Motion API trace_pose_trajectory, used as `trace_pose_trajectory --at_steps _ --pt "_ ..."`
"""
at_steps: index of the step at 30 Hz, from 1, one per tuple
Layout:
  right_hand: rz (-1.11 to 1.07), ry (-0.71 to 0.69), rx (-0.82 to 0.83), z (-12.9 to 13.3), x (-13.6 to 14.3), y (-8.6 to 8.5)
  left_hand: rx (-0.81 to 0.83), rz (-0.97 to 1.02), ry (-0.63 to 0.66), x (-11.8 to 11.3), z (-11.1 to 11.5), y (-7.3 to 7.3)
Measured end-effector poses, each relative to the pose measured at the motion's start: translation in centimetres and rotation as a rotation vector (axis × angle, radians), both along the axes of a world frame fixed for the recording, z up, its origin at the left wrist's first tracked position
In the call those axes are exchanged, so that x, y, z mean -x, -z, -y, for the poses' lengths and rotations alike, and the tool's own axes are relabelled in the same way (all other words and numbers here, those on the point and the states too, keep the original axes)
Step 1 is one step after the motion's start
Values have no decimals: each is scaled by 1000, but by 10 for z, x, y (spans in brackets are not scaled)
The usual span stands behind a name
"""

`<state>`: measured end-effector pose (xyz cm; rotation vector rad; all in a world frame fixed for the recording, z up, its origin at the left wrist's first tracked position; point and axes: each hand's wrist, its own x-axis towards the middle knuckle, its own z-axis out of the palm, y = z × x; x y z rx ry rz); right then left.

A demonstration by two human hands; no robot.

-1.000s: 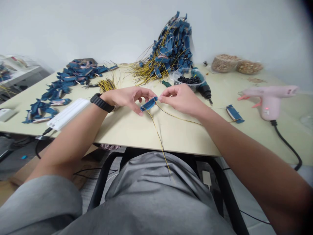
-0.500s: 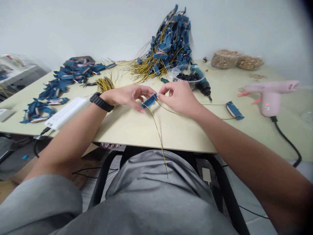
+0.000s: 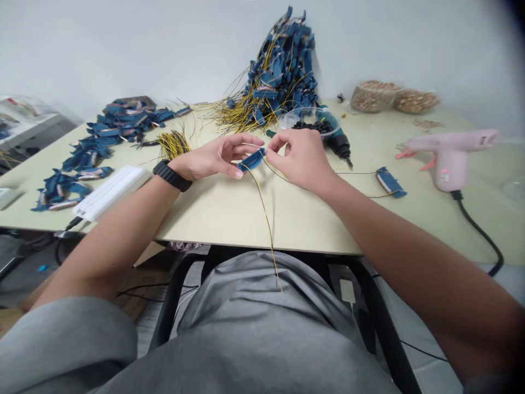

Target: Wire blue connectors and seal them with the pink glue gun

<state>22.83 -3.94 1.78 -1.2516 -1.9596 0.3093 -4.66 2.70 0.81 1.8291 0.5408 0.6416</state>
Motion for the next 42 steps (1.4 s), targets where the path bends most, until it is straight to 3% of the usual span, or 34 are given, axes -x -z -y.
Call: trace_pose_trajectory --at_steps 4,10,27,42 --pt "-106 -18 50 -4 -3 -1 15 43 -32 0 -3 3" --pt "-192 -108 291 -4 -8 -2 13 56 -95 -1 -3 1" --pt "-299 -162 444 -1 -9 -2 13 30 -97 -2 1 -3" --pt "-157 -129 267 0 -9 -4 -13 23 -138 -2 -1 0"
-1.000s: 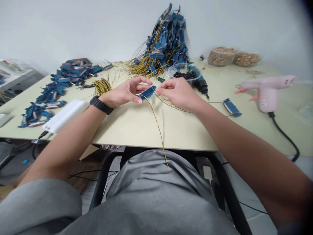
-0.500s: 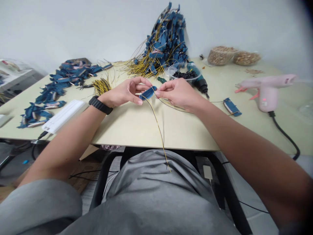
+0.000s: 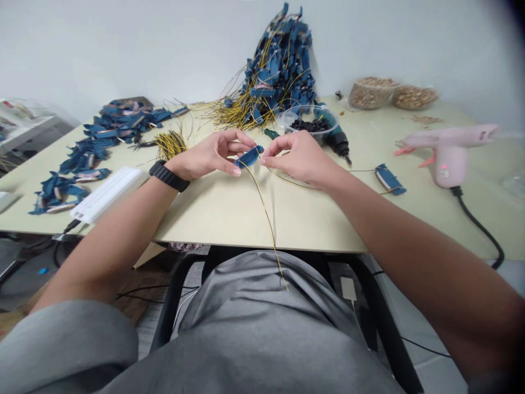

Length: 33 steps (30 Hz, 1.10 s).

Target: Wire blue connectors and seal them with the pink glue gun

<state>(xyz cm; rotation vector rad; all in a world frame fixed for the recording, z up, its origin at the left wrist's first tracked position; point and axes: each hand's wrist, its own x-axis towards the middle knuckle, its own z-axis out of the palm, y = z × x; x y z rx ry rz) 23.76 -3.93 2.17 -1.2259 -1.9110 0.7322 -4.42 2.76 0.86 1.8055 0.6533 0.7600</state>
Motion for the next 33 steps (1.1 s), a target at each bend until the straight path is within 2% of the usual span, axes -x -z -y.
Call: trace_pose_trajectory --at_steps 7,11,14,16,19,22,23,24,27,29,31,33 --pt "39 -6 -1 -1 -2 -2 0 -10 -2 -1 3 -3" --pt "85 93 -66 5 -3 -25 67 40 30 -1 7 -4" --pt "80 219 -260 34 -15 -46 180 93 55 0 11 -6" --pt "56 286 -439 66 -31 -50 248 123 53 0 13 -7" --pt "162 391 -527 122 -71 -32 287 150 39 1 13 -7" --pt "356 670 -553 165 -125 1 302 148 49 3 11 -3" --pt "408 720 -514 174 -145 11 303 137 59 4 9 -2" --pt "422 827 -484 181 -164 19 298 122 74 5 8 0" --pt "434 1096 -361 184 -213 33 276 104 119 6 5 3" --pt "430 1184 -357 175 -235 34 273 108 133 6 3 5" --pt "417 1174 -295 158 -246 31 269 107 143 6 3 5" --pt "434 1113 -115 139 -250 24 270 113 165 5 3 6"
